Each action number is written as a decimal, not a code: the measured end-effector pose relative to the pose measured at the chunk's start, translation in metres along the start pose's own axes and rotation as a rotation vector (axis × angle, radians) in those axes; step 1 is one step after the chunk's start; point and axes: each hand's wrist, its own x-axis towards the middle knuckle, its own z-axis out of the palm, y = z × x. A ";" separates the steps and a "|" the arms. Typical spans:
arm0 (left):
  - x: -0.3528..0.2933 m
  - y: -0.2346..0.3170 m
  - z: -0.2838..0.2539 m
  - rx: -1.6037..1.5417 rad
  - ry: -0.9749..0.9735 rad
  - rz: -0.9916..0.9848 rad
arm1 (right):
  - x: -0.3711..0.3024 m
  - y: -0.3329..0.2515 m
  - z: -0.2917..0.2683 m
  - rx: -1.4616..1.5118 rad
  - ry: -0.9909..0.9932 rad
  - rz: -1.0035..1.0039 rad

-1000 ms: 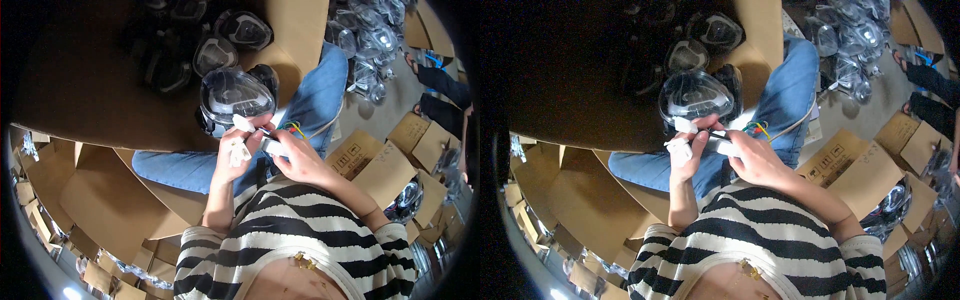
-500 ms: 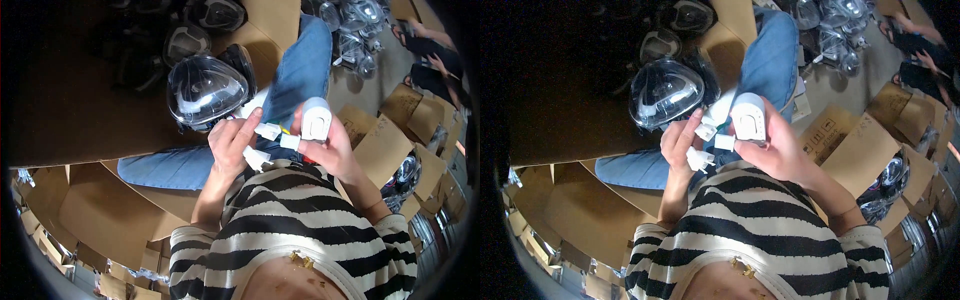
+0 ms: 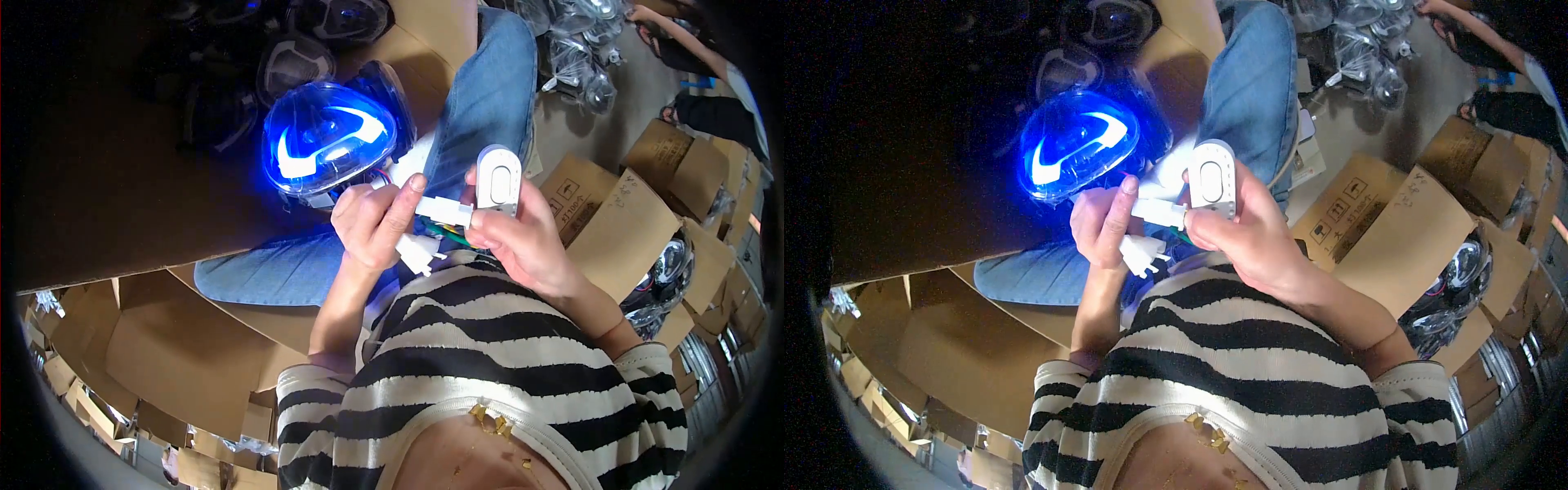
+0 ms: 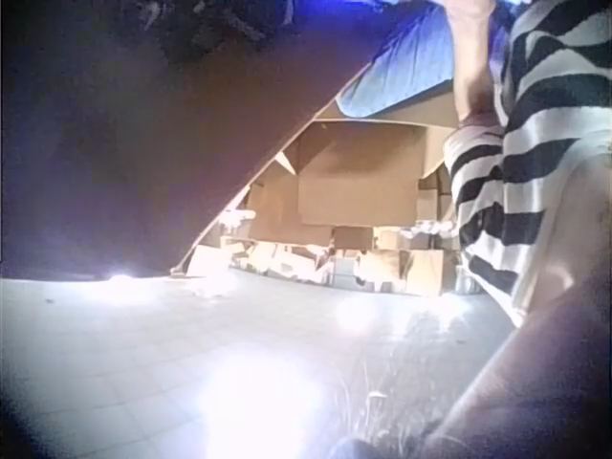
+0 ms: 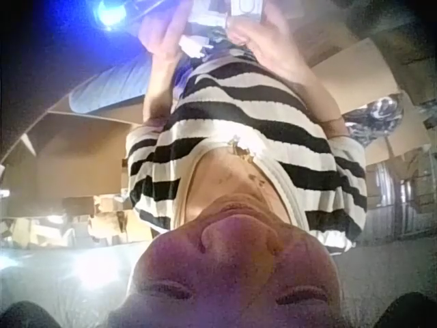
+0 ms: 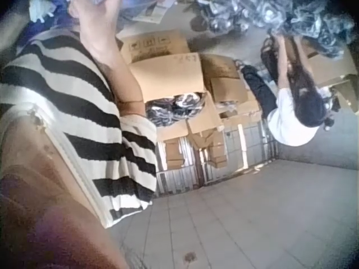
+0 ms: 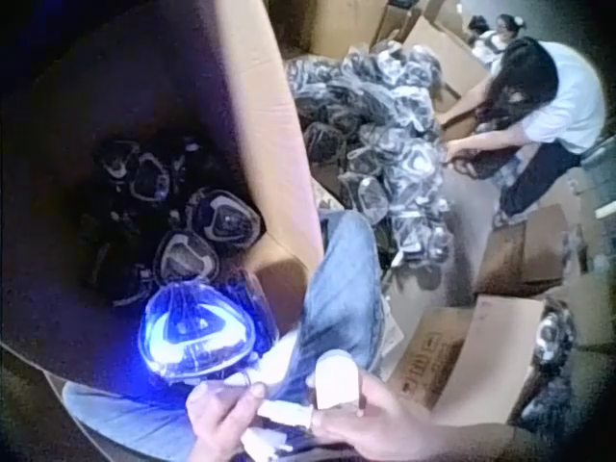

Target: The person sorts plastic headlight housings from a large cardboard box and tests light components using a testing device.

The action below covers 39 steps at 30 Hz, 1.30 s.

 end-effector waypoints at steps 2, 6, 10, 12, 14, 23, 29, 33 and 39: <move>0.002 -0.002 -0.001 -0.005 -0.010 0.003 | -0.001 0.003 -0.001 0.097 -0.045 0.029; 0.005 -0.001 -0.003 -0.011 -0.052 0.002 | 0.000 0.005 -0.003 -0.102 0.028 -0.023; 0.002 0.005 -0.003 -0.051 -0.082 -0.048 | 0.008 0.004 -0.005 -0.043 -0.004 -0.079; 0.000 0.006 -0.003 -0.046 -0.083 -0.057 | 0.010 0.004 -0.005 -0.093 0.044 -0.138; -0.002 0.007 -0.003 -0.084 -0.101 -0.085 | 0.012 0.004 -0.005 -0.159 0.051 -0.170; 0.020 0.018 -0.012 -0.146 -0.018 -0.162 | 0.017 0.003 -0.018 -0.270 0.061 -0.236; 0.035 0.036 -0.122 -0.212 0.656 -0.972 | -0.017 -0.031 -0.035 -0.219 -0.025 -0.348; 0.045 0.078 -0.242 -0.022 0.909 -0.430 | -0.036 -0.038 -0.037 -0.729 -0.137 -0.311; 0.020 0.099 -0.418 0.640 1.142 -0.320 | -0.038 -0.040 -0.028 -1.160 -0.249 -0.539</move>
